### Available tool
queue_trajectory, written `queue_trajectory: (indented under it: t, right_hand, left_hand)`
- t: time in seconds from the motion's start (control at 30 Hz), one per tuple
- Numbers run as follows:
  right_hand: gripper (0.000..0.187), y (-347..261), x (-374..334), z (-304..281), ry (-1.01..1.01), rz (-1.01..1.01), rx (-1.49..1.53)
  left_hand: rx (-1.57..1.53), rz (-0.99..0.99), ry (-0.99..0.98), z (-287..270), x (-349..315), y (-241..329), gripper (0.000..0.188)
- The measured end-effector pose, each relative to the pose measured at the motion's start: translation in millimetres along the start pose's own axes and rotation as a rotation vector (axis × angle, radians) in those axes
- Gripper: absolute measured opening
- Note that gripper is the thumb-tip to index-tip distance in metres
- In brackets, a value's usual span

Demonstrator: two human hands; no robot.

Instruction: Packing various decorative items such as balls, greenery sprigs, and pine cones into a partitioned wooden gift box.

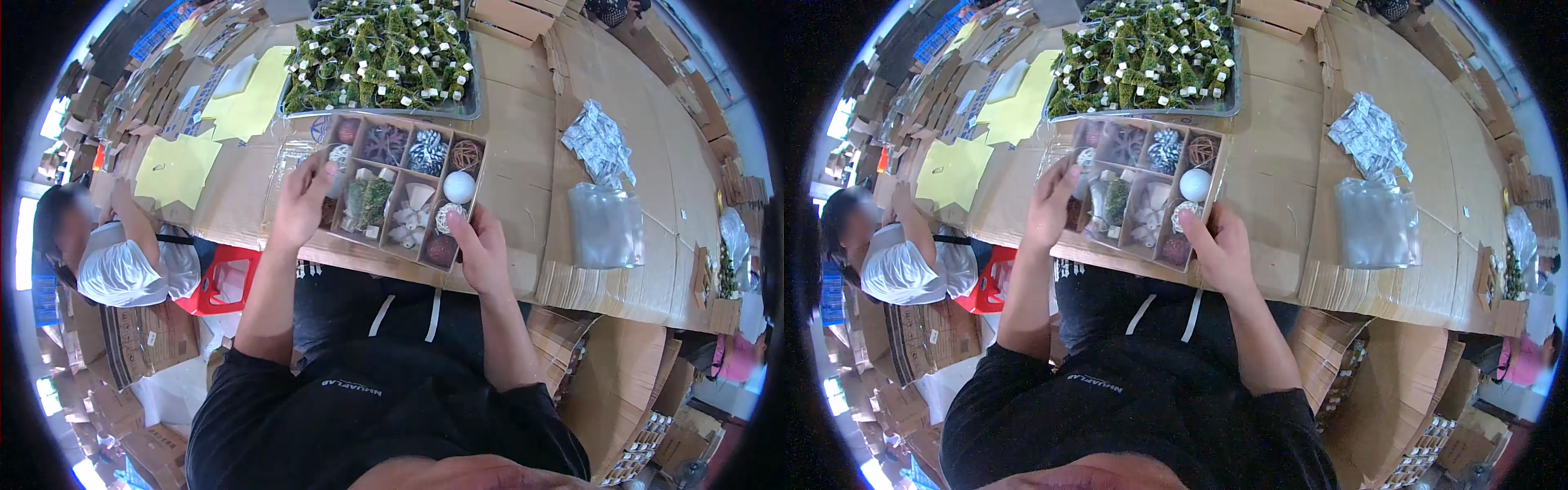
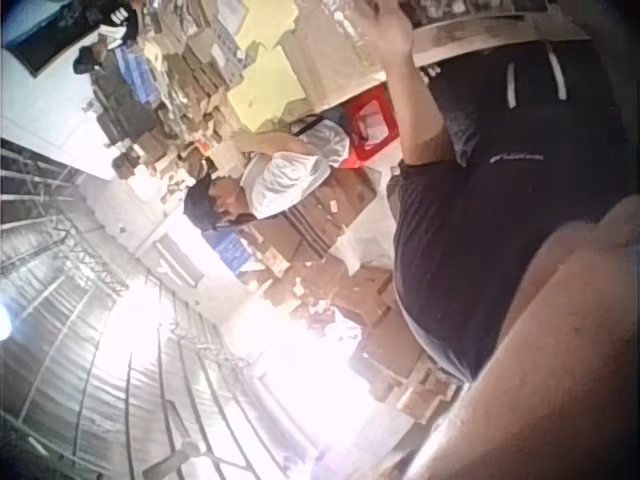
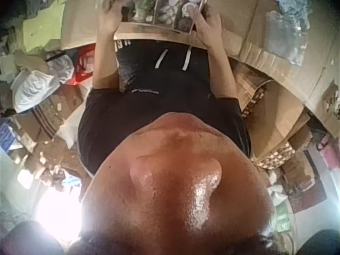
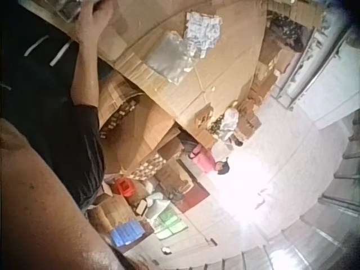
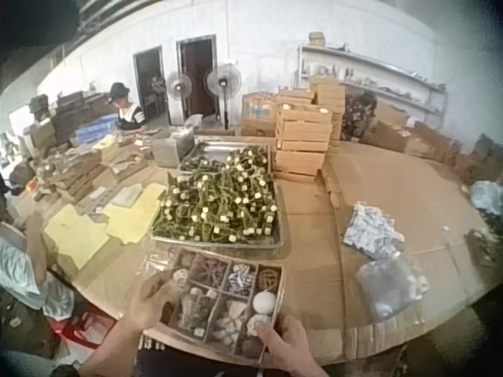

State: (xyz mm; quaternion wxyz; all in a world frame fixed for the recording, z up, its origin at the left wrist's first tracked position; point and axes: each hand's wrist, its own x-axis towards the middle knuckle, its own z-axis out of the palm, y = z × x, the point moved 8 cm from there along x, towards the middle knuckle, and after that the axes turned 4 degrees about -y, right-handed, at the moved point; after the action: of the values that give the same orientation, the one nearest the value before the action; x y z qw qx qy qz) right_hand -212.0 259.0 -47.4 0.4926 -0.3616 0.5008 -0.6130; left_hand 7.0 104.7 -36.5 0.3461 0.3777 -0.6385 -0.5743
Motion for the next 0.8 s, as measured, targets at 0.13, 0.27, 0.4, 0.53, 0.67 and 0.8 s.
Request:
queue_trajectory:
  t: [0.13, 0.27, 0.4, 0.53, 0.67, 0.8]
  right_hand:
    - [0.044, -8, -1, 9, -0.151, 0.194, -0.087]
    - [0.025, -4, -2, 23, -0.259, 0.145, -0.031]
    - [0.017, 20, -4, -26, 0.063, 0.074, -0.079]
    - [0.015, 43, -13, -91, 0.31, 0.064, -0.226]
    - [0.014, 58, -24, -104, 0.343, 0.034, -0.165]
    - [0.015, 94, -26, -107, 0.322, 0.159, -0.182]
  left_hand:
    - [-0.187, -0.325, 0.081, -10, -15, 2, 0.057]
    - [-0.272, -0.348, 0.208, -46, -19, -34, 0.056]
    - [-0.559, -0.232, 0.489, -104, -22, -47, 0.047]
    - [-0.712, -0.33, 0.722, -183, -18, -94, 0.028]
    - [-0.865, -0.305, 0.837, -258, -24, -126, 0.033]
    - [-0.797, -0.257, 0.699, -287, -22, -144, 0.053]
